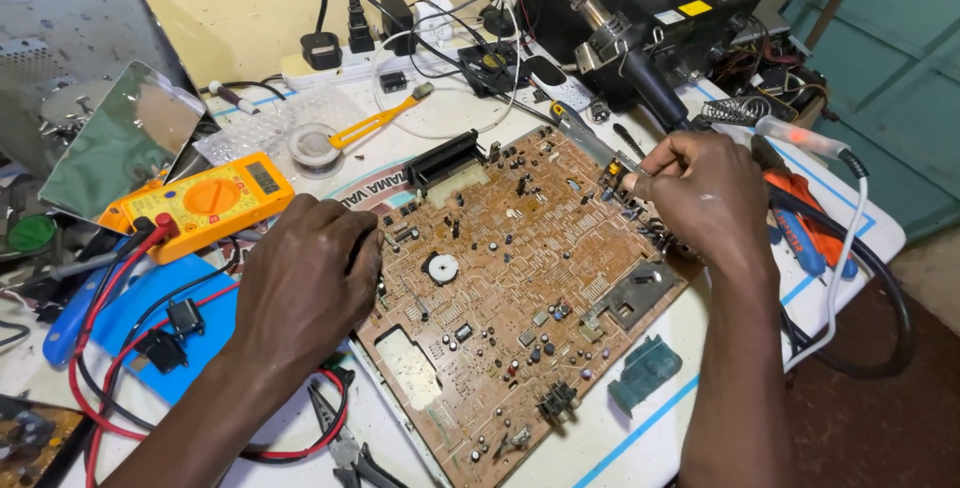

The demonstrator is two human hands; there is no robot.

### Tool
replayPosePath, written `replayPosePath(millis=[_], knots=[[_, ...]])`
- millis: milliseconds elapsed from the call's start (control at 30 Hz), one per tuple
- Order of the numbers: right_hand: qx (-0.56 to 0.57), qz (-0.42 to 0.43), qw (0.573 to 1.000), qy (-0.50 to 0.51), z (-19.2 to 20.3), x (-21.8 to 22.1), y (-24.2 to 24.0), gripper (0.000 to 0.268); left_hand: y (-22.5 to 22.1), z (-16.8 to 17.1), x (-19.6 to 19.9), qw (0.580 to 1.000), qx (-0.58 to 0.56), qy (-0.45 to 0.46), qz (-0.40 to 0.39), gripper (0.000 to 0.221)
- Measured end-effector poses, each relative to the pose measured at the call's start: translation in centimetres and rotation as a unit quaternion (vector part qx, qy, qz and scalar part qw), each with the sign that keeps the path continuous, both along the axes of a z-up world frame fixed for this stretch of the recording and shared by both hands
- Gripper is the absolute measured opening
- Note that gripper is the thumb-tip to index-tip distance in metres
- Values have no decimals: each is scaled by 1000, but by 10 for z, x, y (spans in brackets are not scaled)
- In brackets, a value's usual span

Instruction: Removing a main circuit board from a metal chassis and inspecting the components during device disassembly.

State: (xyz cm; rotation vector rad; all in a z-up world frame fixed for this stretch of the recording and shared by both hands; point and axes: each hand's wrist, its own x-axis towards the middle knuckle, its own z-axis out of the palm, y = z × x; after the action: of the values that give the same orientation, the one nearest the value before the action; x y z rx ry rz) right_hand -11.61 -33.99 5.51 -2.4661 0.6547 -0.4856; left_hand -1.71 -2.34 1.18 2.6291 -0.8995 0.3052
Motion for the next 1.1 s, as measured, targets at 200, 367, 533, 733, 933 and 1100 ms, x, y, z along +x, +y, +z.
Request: replayPosePath(millis=[200, 367, 533, 733, 933, 1100], knots=[[5, 2, 1000, 11, -3, 3, -1, 14, 3, -12, 6, 1000, -7, -23, -16, 26], [11, -69, 994, 80, -7, 7, -1, 11, 4, -23, 11, 997, -29, -66, -20, 23], [-1, -21, 1000, 18, -15, 10, 1, 21, 8, -26, 19, 993, 24, -118, -3, 24], [-68, -1, 998, -16, -30, 24, 0, 15, 15, -12, 22, 996, 51, -60, 45, 25], [-30, 1, 999, -22, -13, 23, 25, 27, 14, -10, 7, 999, -18, 7, -27, 57], [-39, 16, 997, 68, -10, 25, 35, 25, -9, 18, -38, 982, -55, 45, -177, 63]])
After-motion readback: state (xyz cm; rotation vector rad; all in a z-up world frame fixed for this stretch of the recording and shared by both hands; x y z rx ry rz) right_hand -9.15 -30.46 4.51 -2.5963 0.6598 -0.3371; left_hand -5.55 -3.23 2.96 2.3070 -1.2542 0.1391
